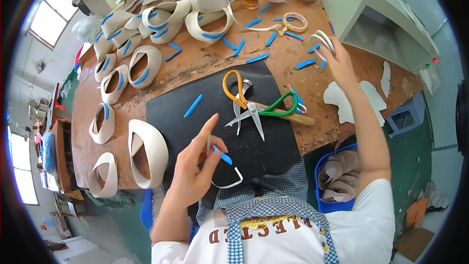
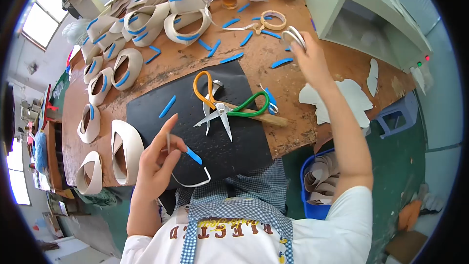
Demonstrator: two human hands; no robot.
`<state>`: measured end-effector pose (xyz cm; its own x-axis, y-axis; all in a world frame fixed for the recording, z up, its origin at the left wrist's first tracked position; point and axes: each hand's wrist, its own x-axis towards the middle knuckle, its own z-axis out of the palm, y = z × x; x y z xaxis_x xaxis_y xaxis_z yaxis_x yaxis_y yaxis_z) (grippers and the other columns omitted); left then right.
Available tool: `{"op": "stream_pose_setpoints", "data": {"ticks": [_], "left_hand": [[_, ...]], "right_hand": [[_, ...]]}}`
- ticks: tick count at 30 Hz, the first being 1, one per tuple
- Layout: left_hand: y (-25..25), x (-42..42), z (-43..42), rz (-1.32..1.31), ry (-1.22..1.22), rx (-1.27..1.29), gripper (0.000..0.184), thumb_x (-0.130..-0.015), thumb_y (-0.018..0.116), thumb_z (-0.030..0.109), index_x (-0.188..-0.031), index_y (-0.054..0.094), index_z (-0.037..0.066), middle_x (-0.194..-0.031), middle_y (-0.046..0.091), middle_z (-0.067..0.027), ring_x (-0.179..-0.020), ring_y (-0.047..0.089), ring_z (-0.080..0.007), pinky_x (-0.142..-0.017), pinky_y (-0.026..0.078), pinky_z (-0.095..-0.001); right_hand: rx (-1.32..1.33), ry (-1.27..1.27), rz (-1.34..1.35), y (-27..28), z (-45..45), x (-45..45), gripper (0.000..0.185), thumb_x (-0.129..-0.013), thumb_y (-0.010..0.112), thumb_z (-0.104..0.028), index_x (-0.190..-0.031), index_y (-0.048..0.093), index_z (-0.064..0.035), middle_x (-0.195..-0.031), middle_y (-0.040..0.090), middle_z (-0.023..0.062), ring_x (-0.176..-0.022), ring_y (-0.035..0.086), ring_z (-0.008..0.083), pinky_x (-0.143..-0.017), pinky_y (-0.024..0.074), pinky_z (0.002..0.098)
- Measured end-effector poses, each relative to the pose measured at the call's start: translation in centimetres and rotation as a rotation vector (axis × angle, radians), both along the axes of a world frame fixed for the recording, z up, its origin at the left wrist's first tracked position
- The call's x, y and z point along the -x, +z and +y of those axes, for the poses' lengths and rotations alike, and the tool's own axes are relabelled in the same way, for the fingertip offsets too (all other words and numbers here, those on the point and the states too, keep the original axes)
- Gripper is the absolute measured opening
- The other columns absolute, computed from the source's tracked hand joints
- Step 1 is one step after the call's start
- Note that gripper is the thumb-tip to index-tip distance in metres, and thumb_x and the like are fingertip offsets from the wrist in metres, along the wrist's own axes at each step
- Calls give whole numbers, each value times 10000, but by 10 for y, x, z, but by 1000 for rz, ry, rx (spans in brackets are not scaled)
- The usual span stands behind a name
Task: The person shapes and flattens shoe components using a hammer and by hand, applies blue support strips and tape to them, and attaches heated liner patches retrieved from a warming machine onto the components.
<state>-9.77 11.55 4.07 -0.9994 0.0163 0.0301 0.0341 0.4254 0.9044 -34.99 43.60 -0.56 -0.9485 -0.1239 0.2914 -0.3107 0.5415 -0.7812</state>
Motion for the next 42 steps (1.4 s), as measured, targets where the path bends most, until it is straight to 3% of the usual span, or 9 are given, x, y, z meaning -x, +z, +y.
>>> {"op": "stream_pose_setpoints", "data": {"ticks": [6, 9, 12, 15, 18, 29, 35, 38, 42], "left_hand": [[-10, -23, -6, -200, 162, -300, 582, -944, 443, -58, -1514, 329, -53, -1111, 705, -175, -718, 566, -57, -517, 345, -167], [-13, -34, -1, -206, 167, -390, 618, -944, 420, -86, -1538, 254, -48, -1138, 699, -224, -744, 660, -109, -563, 445, -178], [-6, -41, 6, -255, 202, -514, 630, -941, 406, -109, -1537, 211, -54, -1147, 689, -256, -820, 722, -184, -690, 546, -233], [-25, -46, -3, -165, 166, -498, 325, -967, 412, -100, -1281, 493, -73, -1109, 706, -228, -917, 723, -231, -904, 549, -341], [-23, -46, -9, -140, 134, -363, 194, -994, 427, -63, -1044, 614, -47, -1061, 726, -182, -951, 718, -227, -968, 528, -382], [-31, -59, -3, -115, 109, -448, 360, -1024, 428, 1, -1369, 528, -19, -919, 726, -131, -778, 647, -128, -744, 529, -260], [-37, -57, 6, -156, 56, -379, 282, -1026, 475, 27, -1269, 616, 10, -893, 724, -89, -757, 632, -108, -727, 529, -262], [-36, -56, 4, -151, 47, -345, 283, -1026, 474, 26, -1270, 614, 8, -879, 720, -87, -753, 629, -104, -719, 526, -259], [-41, -56, -2, -159, 79, -306, 278, -1022, 479, 26, -1262, 618, 11, -860, 712, -78, -735, 618, -97, -708, 519, -257]], "right_hand": [[-574, -88, 628, -40, 18, 198, 314, -912, 562, -45, -1224, 607, -44, -1151, 632, 195, -1052, 604, 399, -846, 482, 478], [-748, -215, 728, -70, 13, 249, 331, -841, 622, -63, -1170, 616, -27, -1139, 610, 171, -1034, 600, 382, -871, 494, 465], [-728, 23, 849, -45, -31, 200, 376, -792, 659, -71, -1164, 615, -38, -1174, 612, 143, -1050, 605, 366, -884, 498, 451], [-282, 775, -57, 5, -80, 68, 490, -715, 623, 17, -1199, 591, -50, -1296, 584, 135, -1155, 586, 357, -975, 474, 452], [-564, 1200, 190, 18, -107, -17, 686, -687, 631, 76, -1347, 488, -48, -1454, 461, 196, -1441, 355, 356, -1154, 352, 444], [-989, 1135, 283, 13, -123, -35, 934, -666, 692, 0, -1521, 315, -23, -1584, 306, 202, -1511, 218, 326, -1190, 244, 553], [-805, 1251, 452, -1, -144, -25, 456, -686, 658, 26, -1137, 604, -19, -1141, 586, 149, -1214, 508, 334, -1120, 357, 470], [-685, 1273, 582, 1, -147, -21, 259, -691, 642, 40, -937, 607, -32, -938, 549, 105, -1025, 544, 310, -1071, 394, 429], [-630, 1272, 561, -7, -139, -16, 268, -688, 654, 28, -947, 615, -31, -971, 564, 109, -1023, 549, 306, -1023, 423, 419]]}}
